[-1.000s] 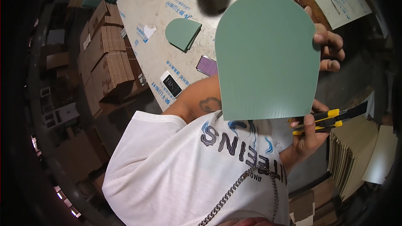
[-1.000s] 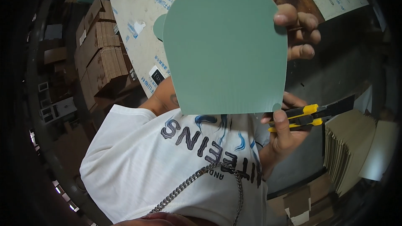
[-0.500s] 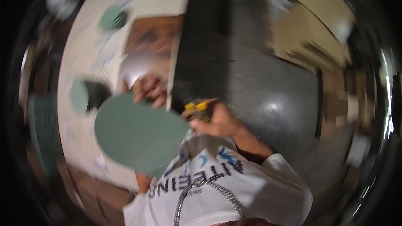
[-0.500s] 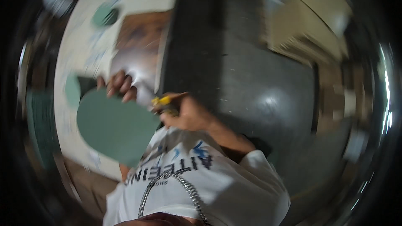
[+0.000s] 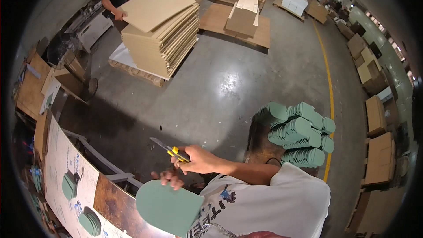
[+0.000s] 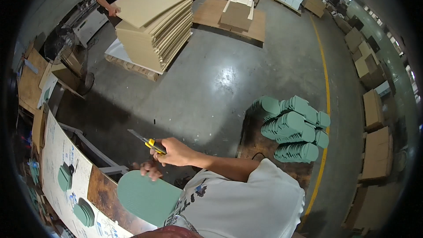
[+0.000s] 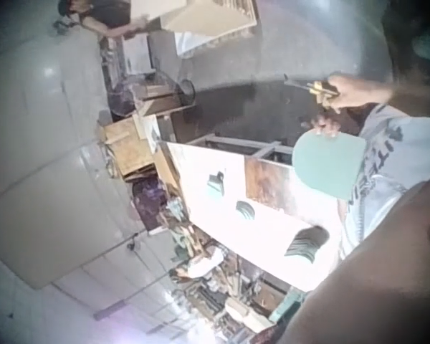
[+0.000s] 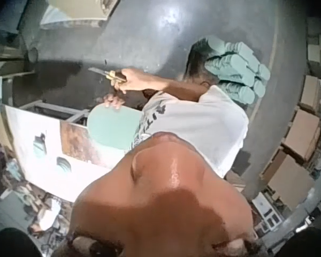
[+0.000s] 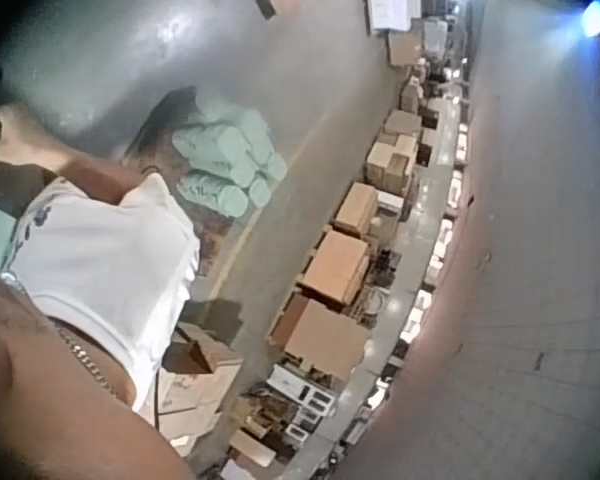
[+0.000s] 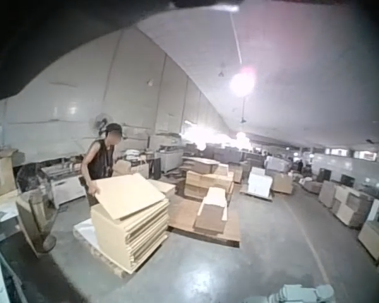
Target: Using a utility knife to trim excess material from the edges of green semi-circular foam cushions at a workbench.
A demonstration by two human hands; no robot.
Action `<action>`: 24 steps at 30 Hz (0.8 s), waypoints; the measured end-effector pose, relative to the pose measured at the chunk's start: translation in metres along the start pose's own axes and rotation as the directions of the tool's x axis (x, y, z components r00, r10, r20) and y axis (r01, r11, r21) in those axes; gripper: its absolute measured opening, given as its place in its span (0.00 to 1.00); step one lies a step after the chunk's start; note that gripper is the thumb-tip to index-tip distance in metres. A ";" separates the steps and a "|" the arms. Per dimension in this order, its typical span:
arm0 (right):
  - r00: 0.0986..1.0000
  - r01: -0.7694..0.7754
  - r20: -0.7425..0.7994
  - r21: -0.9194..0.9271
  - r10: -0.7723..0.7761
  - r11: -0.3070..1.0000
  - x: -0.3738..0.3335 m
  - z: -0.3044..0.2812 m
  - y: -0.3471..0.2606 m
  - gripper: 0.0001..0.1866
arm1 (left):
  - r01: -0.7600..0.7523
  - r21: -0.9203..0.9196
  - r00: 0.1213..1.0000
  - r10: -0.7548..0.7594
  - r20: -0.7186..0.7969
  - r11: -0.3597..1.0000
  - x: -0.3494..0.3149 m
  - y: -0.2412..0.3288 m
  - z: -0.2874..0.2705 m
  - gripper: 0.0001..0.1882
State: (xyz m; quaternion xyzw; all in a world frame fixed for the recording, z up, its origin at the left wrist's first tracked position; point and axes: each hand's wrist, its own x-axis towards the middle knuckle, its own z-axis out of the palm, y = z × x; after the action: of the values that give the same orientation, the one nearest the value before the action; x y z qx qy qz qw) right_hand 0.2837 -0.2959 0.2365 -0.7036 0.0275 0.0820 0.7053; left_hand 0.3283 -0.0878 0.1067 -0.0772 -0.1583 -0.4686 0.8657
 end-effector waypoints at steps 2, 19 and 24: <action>0.999 0.016 -0.033 0.006 -0.016 1.000 0.014 -0.006 -0.006 0.10 | 0.098 -0.136 0.980 -0.071 0.186 0.986 0.018 -0.022 -0.026 0.27; 0.683 0.027 0.729 -0.090 0.047 0.996 0.216 0.121 0.008 0.18 | -0.275 0.190 0.926 0.313 -0.211 0.942 -0.055 0.044 0.074 0.29; 0.724 -0.174 0.684 0.060 0.086 0.983 0.293 0.220 0.024 0.10 | -0.250 0.621 0.268 0.670 -0.693 0.743 -0.112 0.074 0.092 0.31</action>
State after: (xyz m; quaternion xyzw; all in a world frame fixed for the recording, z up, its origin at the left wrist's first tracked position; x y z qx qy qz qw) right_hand 0.5515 -0.0537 0.1696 -0.5778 -0.1776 0.3803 0.7000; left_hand 0.3144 0.0676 0.1556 0.3125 0.2633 -0.1120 0.9058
